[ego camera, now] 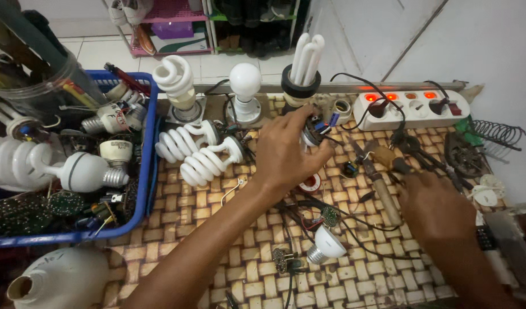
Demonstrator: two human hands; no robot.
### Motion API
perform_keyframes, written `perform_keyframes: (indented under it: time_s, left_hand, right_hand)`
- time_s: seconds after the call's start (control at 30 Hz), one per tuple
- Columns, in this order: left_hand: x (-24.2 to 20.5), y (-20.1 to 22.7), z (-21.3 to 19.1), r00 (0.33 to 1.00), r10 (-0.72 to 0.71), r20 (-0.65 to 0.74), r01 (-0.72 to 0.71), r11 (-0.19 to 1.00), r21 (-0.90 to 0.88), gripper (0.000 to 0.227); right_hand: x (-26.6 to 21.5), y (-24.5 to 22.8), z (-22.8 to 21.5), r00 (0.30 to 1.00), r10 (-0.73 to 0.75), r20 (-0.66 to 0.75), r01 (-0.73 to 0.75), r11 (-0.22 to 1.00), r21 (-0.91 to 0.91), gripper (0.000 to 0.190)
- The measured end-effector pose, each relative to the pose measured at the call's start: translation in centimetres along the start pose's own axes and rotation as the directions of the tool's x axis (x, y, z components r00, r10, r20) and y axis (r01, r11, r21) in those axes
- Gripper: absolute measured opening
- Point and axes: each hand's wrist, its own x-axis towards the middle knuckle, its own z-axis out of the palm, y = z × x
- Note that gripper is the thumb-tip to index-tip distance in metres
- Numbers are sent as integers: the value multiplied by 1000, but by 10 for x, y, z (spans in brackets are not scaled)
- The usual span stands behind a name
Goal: The person repairs a compact fluorescent light bulb by hand, using pliers to adjust internal components and wires. They manipulate the bulb's base and internal wiring throughout the process.
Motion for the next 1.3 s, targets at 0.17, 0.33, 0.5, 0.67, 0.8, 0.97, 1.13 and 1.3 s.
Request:
perform_keyframes:
  time_s: [0.17, 0.33, 0.5, 0.67, 0.8, 0.97, 1.13, 1.3]
  left_hand:
    - [2, 0, 0, 1000, -24, -14, 24, 1000, -3, 45]
    - [1, -1, 0, 999, -48, -7, 48, 998, -28, 44]
    - [0, -1, 1, 998, -56, 9, 56, 998, -40, 47]
    - [0, 1, -1, 997, -71, 35, 73, 995, -62, 44]
    - [-1, 0, 1, 998, -58, 36, 59, 998, -36, 48]
    - [1, -1, 1, 999, -41, 19, 42, 998, -47, 47]
    - [0, 0, -1, 995, -77, 66, 81, 994, -67, 45]
    - [0, 1, -1, 999, -39, 2, 39, 997, -67, 44]
  right_hand:
    - [7, 12, 2, 999, -35, -15, 38, 976, 216, 32]
    - [-2, 13, -33, 976, 28, 217, -117, 905, 410, 43]
    - [-4, 3, -39, 998, 48, 36, -56, 966, 251, 29]
    - [-22, -5, -76, 976, 68, 205, -168, 835, 524, 38]
    - [17, 77, 2, 896, 101, -432, 47, 946, 319, 28]
    - [13, 59, -27, 968, 237, 78, -246, 958, 146, 36]
    - [18, 62, 2, 979, 88, 186, -130, 966, 223, 36]
    - [33, 93, 9, 967, 168, 192, -152, 984, -94, 42]
